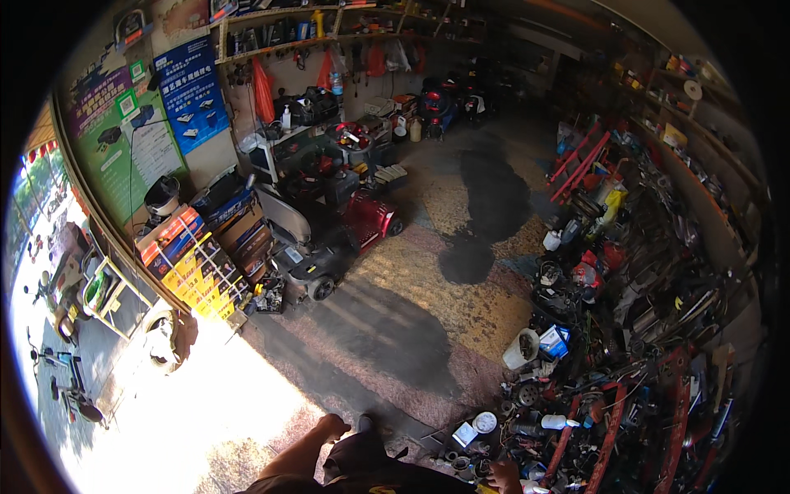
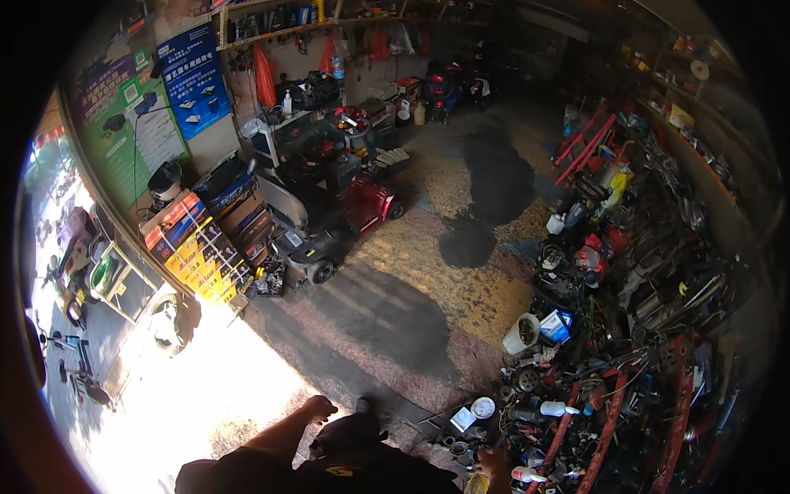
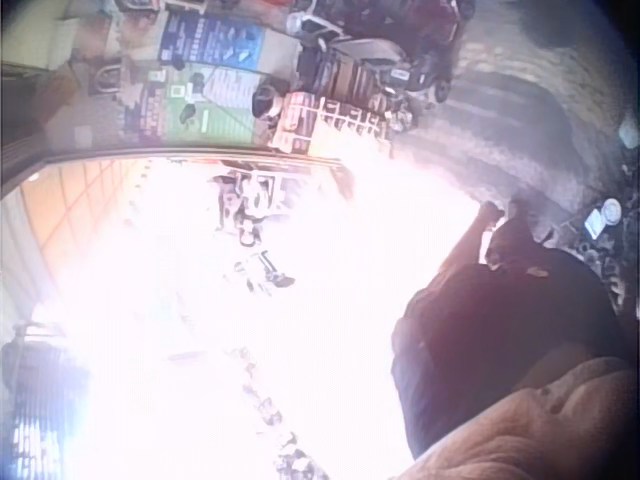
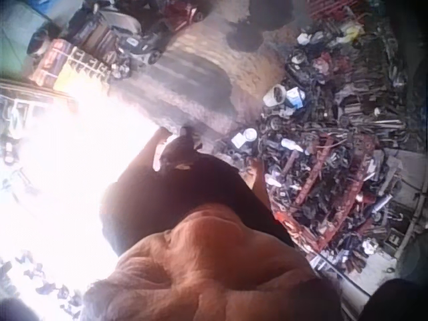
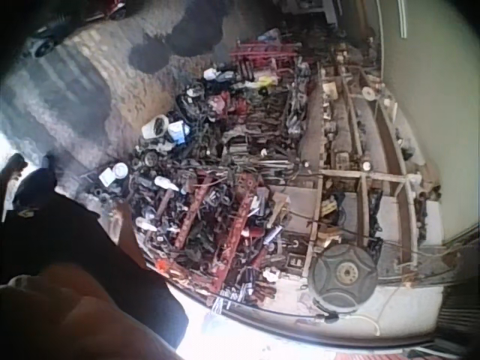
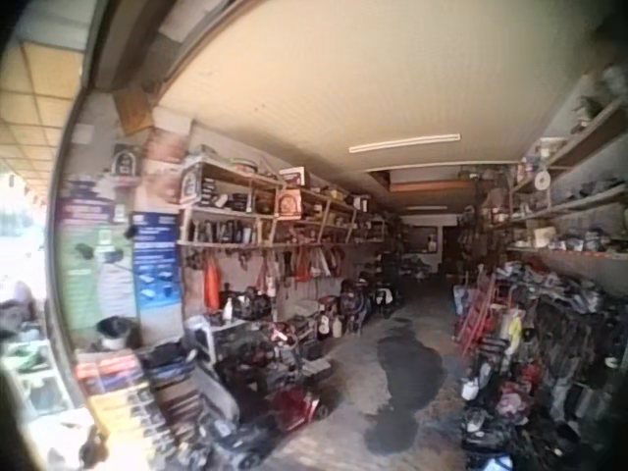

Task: The person walks through a cluttered workshop, picks up a battery and tests it with a charger, then moves to a workbench to handle small metal parts and wires. They inspect a cylindrical component and a small box, then walk upstairs to another room and examine a small white object.

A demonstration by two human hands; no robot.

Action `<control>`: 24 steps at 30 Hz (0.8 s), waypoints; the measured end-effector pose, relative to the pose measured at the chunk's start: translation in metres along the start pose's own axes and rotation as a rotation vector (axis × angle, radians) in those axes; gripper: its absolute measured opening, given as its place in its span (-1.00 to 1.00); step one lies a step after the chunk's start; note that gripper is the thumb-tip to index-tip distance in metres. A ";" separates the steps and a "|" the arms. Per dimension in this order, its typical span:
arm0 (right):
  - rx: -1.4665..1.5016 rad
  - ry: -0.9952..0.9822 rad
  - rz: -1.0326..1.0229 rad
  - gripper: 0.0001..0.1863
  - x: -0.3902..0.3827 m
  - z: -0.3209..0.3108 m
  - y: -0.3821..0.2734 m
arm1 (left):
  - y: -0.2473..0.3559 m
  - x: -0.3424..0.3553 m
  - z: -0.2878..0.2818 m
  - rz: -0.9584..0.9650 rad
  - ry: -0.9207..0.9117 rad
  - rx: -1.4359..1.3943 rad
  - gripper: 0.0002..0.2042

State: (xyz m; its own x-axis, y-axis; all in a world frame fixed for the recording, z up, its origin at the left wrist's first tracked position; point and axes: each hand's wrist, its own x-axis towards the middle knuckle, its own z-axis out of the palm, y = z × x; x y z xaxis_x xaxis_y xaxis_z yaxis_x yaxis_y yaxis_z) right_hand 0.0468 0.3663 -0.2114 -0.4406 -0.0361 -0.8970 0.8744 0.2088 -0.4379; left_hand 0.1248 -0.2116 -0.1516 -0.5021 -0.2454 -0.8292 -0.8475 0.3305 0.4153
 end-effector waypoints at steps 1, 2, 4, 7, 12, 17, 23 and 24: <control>-0.068 0.055 -0.040 -0.78 0.021 -0.003 0.009 | 0.010 0.010 -0.006 0.012 -0.008 -0.060 -0.69; -0.128 0.111 -0.080 -0.79 0.040 -0.003 0.025 | 0.019 0.019 -0.015 0.021 -0.030 -0.135 -0.70; 0.250 -0.304 0.078 -0.77 0.079 -0.006 0.025 | 0.035 0.036 -0.041 0.095 -0.033 -0.144 -0.75; -0.017 -0.162 0.058 -0.71 0.074 0.024 -0.008 | 0.040 0.048 -0.089 0.348 0.092 0.025 -0.73; -0.448 0.075 0.017 -0.69 -0.010 0.139 -0.114 | 0.026 0.053 -0.167 0.180 0.278 -0.315 -0.73; -0.942 -0.091 -0.274 -0.70 0.014 0.171 -0.181 | -0.020 0.051 -0.198 -0.119 0.316 -0.662 -0.89; -0.810 0.053 -0.160 -0.71 0.035 0.226 -0.268 | -0.101 0.052 -0.163 -0.247 0.289 -0.747 -0.81; -0.800 0.036 -0.165 -0.71 0.035 0.237 -0.281 | -0.106 0.053 -0.156 -0.282 0.286 -0.763 -0.80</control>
State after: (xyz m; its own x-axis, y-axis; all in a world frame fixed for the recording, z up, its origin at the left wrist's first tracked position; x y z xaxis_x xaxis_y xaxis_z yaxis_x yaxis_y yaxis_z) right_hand -0.1665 0.0751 -0.1339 -0.5692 -0.0983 -0.8163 0.3940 0.8388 -0.3757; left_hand 0.1607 -0.4020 -0.1809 -0.1929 -0.4801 -0.8557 -0.7795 -0.4547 0.4308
